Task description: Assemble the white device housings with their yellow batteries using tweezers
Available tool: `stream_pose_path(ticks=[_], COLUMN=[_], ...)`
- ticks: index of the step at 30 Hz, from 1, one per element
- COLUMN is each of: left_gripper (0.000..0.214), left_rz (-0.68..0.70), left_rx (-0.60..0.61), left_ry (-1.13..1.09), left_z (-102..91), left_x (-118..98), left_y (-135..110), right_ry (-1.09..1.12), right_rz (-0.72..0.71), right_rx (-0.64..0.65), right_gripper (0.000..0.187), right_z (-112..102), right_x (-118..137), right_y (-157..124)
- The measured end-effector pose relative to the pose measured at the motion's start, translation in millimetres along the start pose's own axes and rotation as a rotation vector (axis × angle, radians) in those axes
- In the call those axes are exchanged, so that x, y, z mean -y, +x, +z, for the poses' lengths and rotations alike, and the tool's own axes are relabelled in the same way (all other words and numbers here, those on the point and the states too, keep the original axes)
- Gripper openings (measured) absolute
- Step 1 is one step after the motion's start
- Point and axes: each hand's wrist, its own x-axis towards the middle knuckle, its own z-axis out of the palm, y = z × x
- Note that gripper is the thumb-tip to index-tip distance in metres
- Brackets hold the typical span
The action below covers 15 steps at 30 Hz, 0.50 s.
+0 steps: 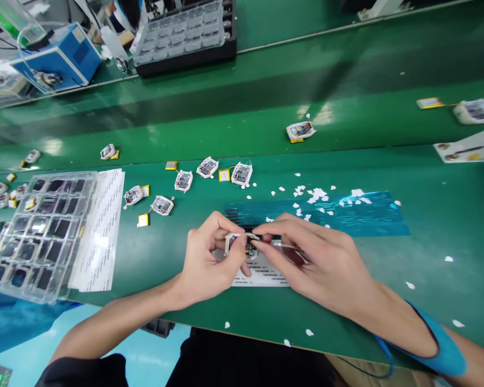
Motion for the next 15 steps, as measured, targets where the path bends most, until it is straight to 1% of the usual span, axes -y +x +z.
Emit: stream_pose_path(ticks=[1,3,7,11,13,15], left_gripper=[0.016,0.011,0.009,0.006,0.006,0.008], left_rz=[-0.008,-0.034,-0.108,-0.097,-0.082,-0.072], left_rx=[0.007,0.029,0.077,0.08,0.077,0.066], left_ry=[0.027,0.064,0.051,0.078,0.092,0.088], left_z=[-0.6,-1.8,-3.0,-3.4,-3.0,-2.1], left_x=[0,-1,-4,-7,-7,-6], left_y=[0,1,3,4,4,3], right_ry=[-0.05,-0.133,-0.279,-0.47,-0.561,-0.619], right_rz=[-0.033,-0.093,-0.169,-0.278,-0.359,-0.43], right_rx=[-0.002,0.022,0.083,0.109,0.092,0.074], right_gripper=[0.007,0.013,0.023,0.037,0.038,0.032], right_z=[0,0,-5,-10,-12,-14], right_x=[-1,-4,-6,-2,0,2], right_y=[-2,-3,-4,-6,-9,-11])
